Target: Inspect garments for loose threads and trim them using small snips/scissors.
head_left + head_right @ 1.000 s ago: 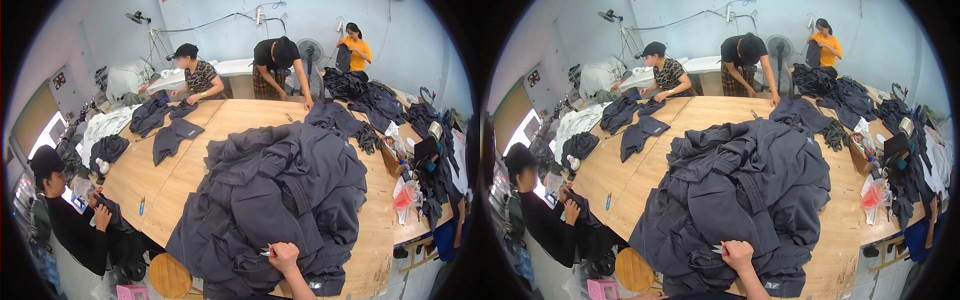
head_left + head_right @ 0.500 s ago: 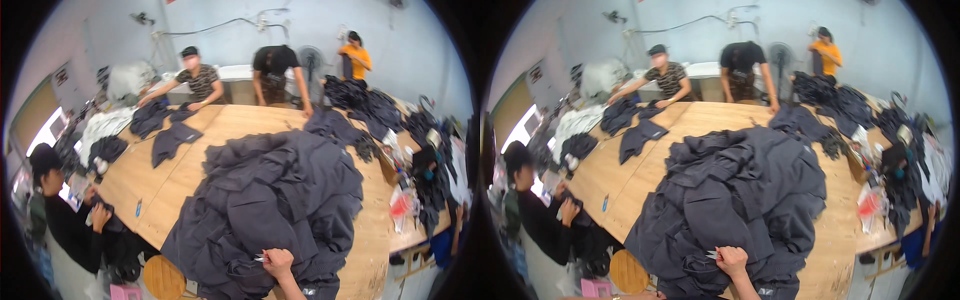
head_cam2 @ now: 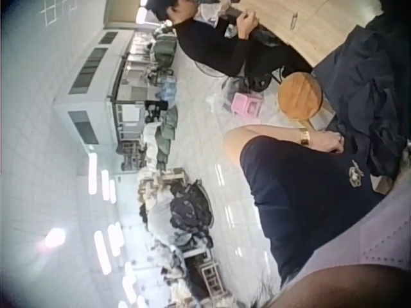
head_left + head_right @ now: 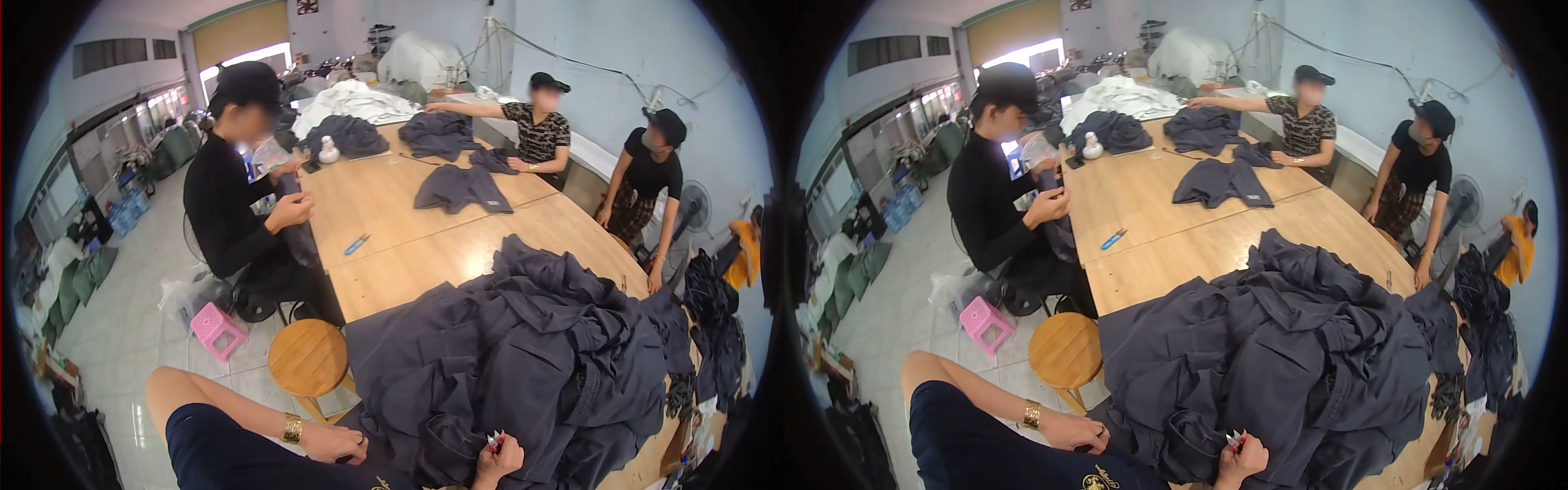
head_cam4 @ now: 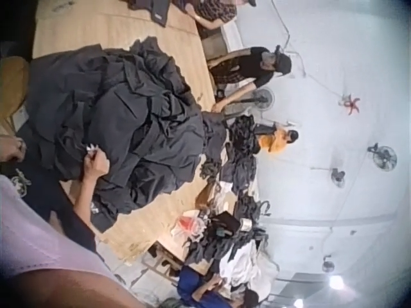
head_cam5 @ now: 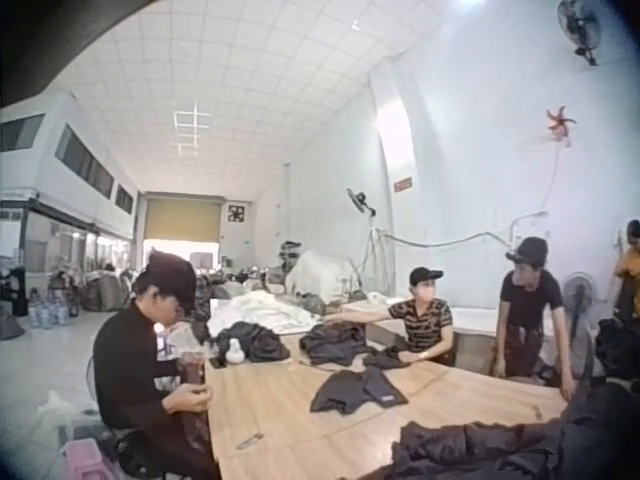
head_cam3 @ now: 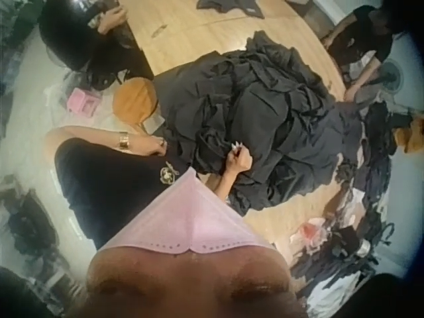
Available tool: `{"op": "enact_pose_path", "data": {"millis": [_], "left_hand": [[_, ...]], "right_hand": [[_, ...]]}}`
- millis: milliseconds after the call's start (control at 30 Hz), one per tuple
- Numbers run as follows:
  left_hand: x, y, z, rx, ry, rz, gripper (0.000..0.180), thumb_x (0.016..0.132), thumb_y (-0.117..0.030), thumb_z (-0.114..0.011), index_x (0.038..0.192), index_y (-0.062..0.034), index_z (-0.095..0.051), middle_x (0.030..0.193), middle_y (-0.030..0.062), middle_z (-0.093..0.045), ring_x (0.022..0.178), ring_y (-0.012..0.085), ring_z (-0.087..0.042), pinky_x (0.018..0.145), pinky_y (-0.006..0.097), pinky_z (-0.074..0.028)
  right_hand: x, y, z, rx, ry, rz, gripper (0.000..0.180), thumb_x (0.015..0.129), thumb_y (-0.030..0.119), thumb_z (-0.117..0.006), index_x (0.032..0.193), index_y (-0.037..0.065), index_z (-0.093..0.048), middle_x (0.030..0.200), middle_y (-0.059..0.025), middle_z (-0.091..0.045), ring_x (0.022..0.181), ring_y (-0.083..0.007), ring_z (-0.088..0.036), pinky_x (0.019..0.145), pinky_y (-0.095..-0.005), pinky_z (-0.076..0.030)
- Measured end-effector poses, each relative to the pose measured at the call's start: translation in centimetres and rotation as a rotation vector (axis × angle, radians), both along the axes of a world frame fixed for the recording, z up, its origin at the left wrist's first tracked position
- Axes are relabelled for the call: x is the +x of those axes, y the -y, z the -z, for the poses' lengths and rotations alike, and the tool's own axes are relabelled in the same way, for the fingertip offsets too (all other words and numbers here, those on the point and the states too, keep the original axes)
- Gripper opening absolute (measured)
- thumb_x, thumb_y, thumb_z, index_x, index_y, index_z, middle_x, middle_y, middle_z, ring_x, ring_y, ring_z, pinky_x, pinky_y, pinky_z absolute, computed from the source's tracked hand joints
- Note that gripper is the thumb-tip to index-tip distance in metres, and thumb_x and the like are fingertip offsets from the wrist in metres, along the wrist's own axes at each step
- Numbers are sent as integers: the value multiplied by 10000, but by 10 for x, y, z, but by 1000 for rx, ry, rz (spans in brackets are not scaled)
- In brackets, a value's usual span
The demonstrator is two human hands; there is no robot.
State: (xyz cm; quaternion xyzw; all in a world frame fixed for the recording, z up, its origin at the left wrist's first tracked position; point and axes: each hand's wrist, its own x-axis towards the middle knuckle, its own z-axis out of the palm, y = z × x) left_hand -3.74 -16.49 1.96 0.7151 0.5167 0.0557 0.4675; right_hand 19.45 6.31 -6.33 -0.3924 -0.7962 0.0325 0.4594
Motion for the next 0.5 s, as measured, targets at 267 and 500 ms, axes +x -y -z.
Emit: {"op": "enact_pose_path", "data": {"millis": [267,500], "left_hand": [[-8,-6,6,-121,327,5,226,703,-134,-683,863,-27,-565,962,130,-556,993,299,-502,872,369,-378],[4,11,31,14,348,-82,403,630,63,-560,1031,36,-526,1171,144,-471,1127,297,-413,958,347,-332]], "right_hand": [[-1,5,-18,69,-29,-30,50,675,105,-621,724,109,-621,573,-81,-530,503,-294,-494,477,-386,-394],[-5,4,-18,97,-55,-19,37,665,98,-604,701,98,-613,556,-88,-507,491,-297,-479,469,-390,-382]]}}
